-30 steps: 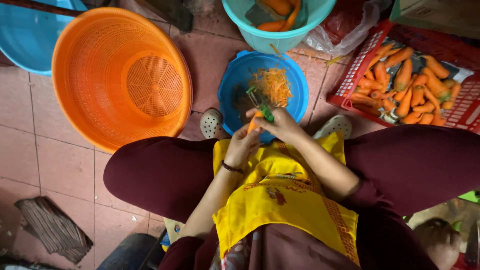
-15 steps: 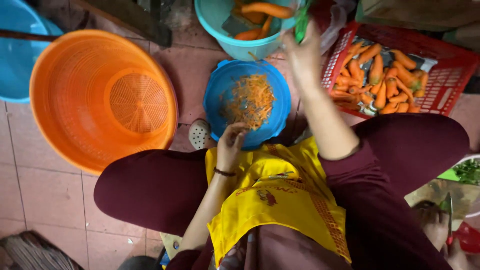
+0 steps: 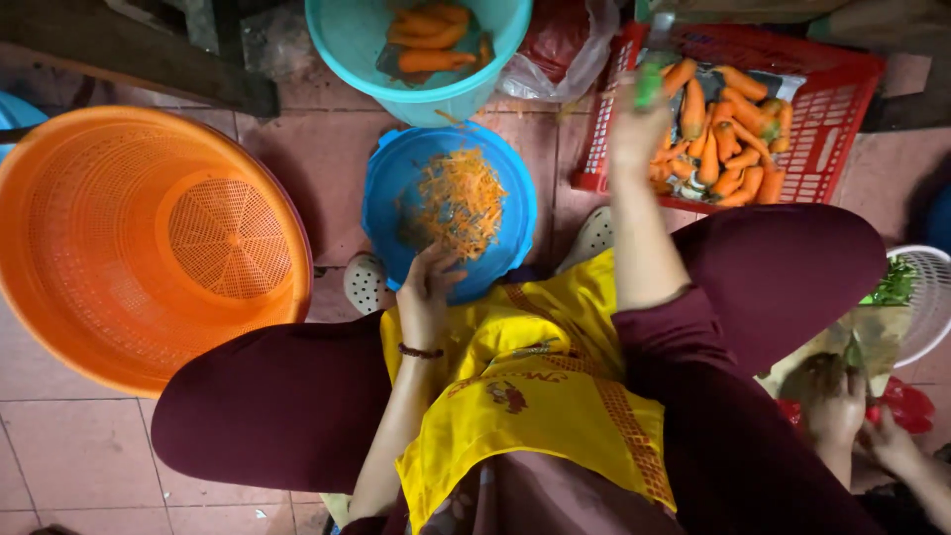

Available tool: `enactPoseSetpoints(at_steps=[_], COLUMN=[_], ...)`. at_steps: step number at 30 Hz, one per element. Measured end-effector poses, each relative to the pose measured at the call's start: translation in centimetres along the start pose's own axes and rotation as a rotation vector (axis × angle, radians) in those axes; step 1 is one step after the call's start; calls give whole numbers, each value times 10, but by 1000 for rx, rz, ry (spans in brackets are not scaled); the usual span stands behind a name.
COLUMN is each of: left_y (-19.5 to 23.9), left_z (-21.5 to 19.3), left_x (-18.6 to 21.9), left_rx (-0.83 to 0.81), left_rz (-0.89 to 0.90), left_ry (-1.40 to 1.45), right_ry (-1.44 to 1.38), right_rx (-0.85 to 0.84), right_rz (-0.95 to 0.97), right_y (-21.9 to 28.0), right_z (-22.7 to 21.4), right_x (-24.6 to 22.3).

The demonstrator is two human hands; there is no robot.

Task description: Peeling the skin off of carrots using a vegetable peeler over a bowl.

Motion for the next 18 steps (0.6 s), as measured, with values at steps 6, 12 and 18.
enactPoseSetpoints(at_steps=[6,12,18], left_y=[3,8,-3], left_z=[-4,-6,-9], left_x=[34,62,29], left_rx=[68,173,168], left_rz=[121,34,330], left_ry=[-494,-234,-358], right_ry=[785,1193,1168], right_rx=[213,-93,-251], right_rz=[569,594,649], right_y=[-60,-29,-41], right_z=[-83,-78,-71], right_x=[389,406,424])
Point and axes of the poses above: each hand's wrist, its own y-axis away from the middle knuckle, its own z-axis out of the palm, x = y × z, the point moved 9 cm from there along -y, towards the middle knuckle, and after that the axes turned 1 degree about y, right-handed, at the moved point
